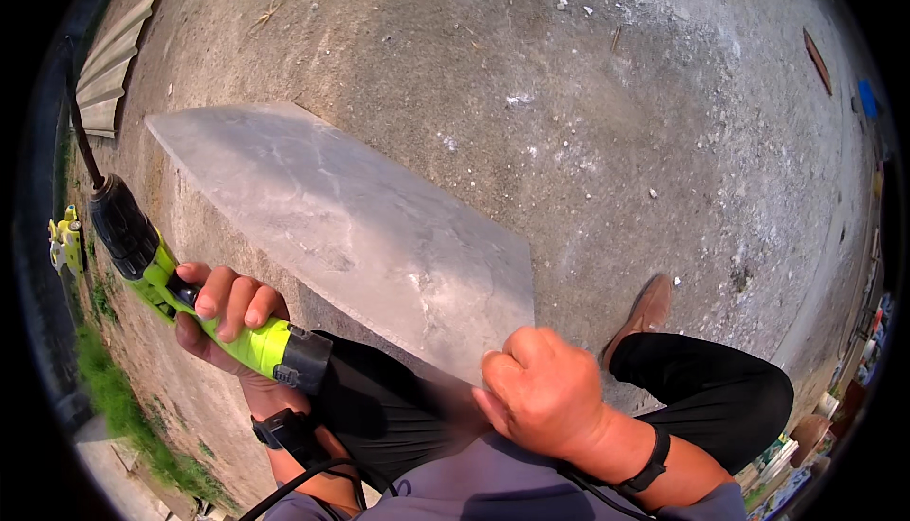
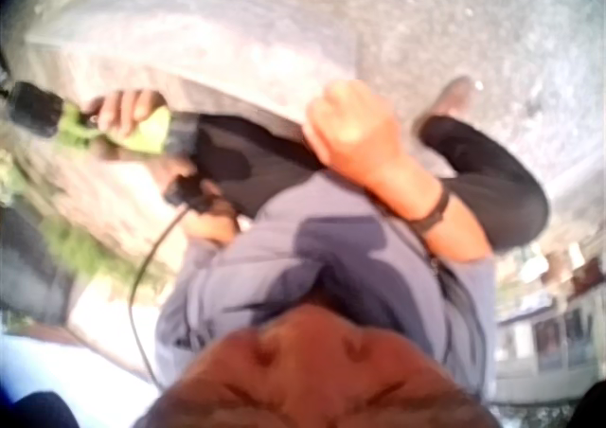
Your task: The person uses a cordless drill to make holes in a rectangular ceramic tile placed on the ground. The person drills multiple holes, repositions the tile, and continues drilling at different locations.
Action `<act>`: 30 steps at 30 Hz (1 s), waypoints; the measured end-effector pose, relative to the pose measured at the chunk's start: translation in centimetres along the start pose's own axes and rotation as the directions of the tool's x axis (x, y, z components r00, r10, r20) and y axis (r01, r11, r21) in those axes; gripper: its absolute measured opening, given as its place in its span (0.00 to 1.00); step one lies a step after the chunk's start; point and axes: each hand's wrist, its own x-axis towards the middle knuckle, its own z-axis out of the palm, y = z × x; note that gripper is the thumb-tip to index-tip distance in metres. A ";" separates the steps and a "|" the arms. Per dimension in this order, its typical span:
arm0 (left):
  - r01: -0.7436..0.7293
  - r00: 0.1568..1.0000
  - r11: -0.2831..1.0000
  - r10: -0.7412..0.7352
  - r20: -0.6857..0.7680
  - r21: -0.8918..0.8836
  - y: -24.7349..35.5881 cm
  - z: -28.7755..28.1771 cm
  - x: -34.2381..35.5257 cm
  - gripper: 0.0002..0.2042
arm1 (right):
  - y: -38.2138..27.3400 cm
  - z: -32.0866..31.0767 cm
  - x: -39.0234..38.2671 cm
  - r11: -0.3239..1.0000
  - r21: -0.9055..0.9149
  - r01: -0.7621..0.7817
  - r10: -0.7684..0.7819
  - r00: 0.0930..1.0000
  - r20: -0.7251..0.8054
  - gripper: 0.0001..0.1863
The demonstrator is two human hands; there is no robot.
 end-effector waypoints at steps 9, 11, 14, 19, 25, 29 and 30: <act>0.147 0.968 0.891 -0.041 -0.247 0.429 -1.4 1.4 -1.6 0.28 | 6.2 -4.9 5.1 0.979 -0.097 -0.181 0.140 0.934 -0.329 0.07; 0.254 0.944 0.821 -0.095 -0.316 0.512 -2.1 2.1 -2.1 0.29 | 7.7 -5.6 6.1 0.961 -0.058 -0.271 0.240 0.917 -0.317 0.08; 0.383 0.910 0.700 -0.175 -0.376 0.602 -3.1 3.4 -2.7 0.25 | 9.2 -5.9 6.5 0.934 0.005 -0.358 0.343 0.892 -0.295 0.12; 0.498 0.867 0.474 -0.301 -0.398 0.726 -4.1 3.8 -2.7 0.21 | 13.2 -3.5 5.3 0.927 0.132 -0.352 0.376 0.867 -0.327 0.11; 0.561 0.824 0.306 -0.291 -0.486 0.769 -5.4 4.2 -2.3 0.20 | 17.8 0.4 3.0 0.758 0.338 -0.558 0.626 0.767 -0.139 0.17; 0.569 0.804 0.167 -0.322 -0.500 0.805 -5.8 4.3 -1.8 0.18 | 18.6 1.1 2.9 0.687 0.363 -0.629 0.683 0.730 -0.027 0.18; 0.554 0.802 0.114 -0.340 -0.491 0.825 -6.1 4.2 -1.7 0.17 | 19.3 1.6 2.6 0.669 0.400 -0.627 0.690 0.724 -0.018 0.16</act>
